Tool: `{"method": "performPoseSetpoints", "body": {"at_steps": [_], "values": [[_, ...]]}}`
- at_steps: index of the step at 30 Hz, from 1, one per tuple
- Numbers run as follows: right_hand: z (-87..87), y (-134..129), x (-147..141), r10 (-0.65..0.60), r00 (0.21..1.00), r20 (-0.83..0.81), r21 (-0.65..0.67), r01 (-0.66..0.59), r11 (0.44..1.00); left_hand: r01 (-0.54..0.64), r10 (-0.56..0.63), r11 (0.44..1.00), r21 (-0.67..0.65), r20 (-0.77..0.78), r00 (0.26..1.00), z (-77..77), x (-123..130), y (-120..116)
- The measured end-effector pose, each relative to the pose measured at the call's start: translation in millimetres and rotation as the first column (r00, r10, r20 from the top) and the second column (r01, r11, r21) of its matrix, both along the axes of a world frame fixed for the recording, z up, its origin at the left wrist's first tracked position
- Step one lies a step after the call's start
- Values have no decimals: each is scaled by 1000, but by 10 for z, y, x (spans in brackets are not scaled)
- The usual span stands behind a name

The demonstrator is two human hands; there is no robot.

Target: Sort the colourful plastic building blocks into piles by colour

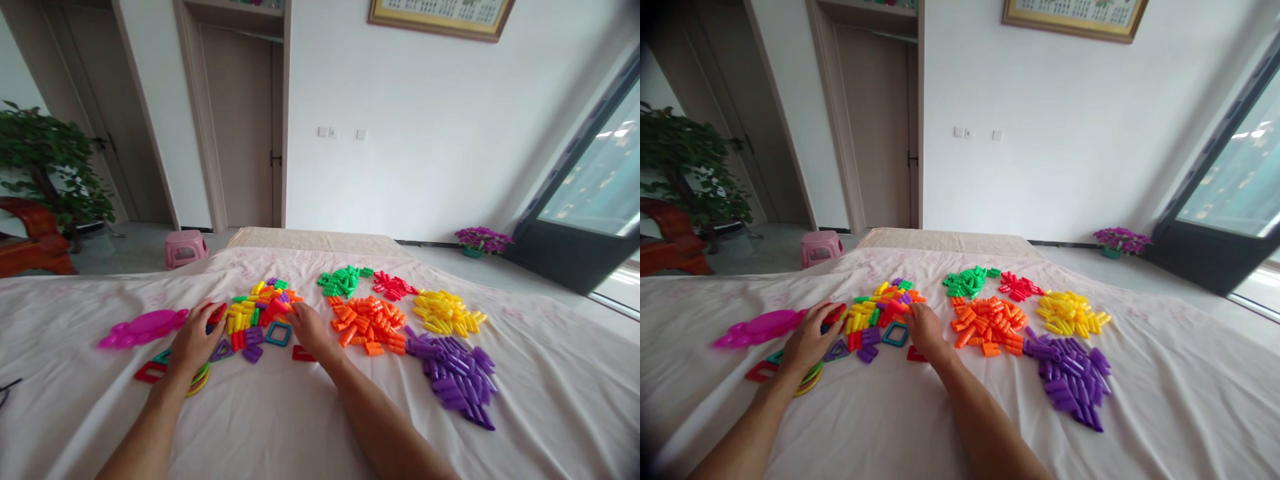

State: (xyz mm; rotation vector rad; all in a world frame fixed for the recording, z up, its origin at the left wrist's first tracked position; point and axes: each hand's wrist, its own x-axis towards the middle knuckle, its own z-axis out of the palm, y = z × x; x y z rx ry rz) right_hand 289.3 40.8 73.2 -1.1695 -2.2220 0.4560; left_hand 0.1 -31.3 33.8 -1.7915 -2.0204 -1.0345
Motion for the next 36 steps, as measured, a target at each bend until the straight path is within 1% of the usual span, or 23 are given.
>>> {"method": "performPoseSetpoints", "body": {"at_steps": [3,5,6,8,10,11,13,16,19,23,26,28,30,33,36], "values": [[9,-16,29,-13,992,-124,-78,4,997,2,4,997,81,-84,996,107,50,-27],[18,-40,37,18,980,-197,-99,-38,994,56,-44,988,143,-89,995,208,137,-43],[21,-56,35,40,973,-228,-98,-64,993,105,-95,981,164,-67,993,258,201,-49],[25,-96,22,96,959,-265,-88,-124,988,224,-232,959,171,24,973,344,365,-55],[22,-139,-3,158,948,-276,-92,-189,978,346,-363,930,127,154,919,399,557,-56],[18,-159,-18,188,942,-277,-97,-222,970,405,-414,910,83,218,884,415,651,-56],[8,-193,-47,246,929,-278,-100,-283,954,457,-451,888,50,283,847,426,813,-57],[-5,-217,-79,293,918,-269,-83,-325,942,426,-413,903,56,385,825,409,952,-63],[5,-212,-81,301,925,-233,-86,-328,941,394,-363,918,48,505,783,370,986,-64],[76,-171,-13,311,938,-154,-104,-328,939,362,-314,932,33,574,756,320,940,-47],[161,-90,102,259,962,-92,-137,-269,953,293,-264,955,53,604,752,302,840,-36],[235,-16,203,203,978,-45,-183,-208,961,256,-239,965,58,598,765,295,768,-31],[333,54,320,160,987,-11,-200,-159,967,265,-238,964,36,566,789,282,723,-27],[529,118,529,102,995,20,-164,-97,982,309,-249,950,-34,512,822,242,715,-15],[725,144,782,18,995,99,-142,-4,990,328,-266,943,-63,453,851,178,720,7]]}}
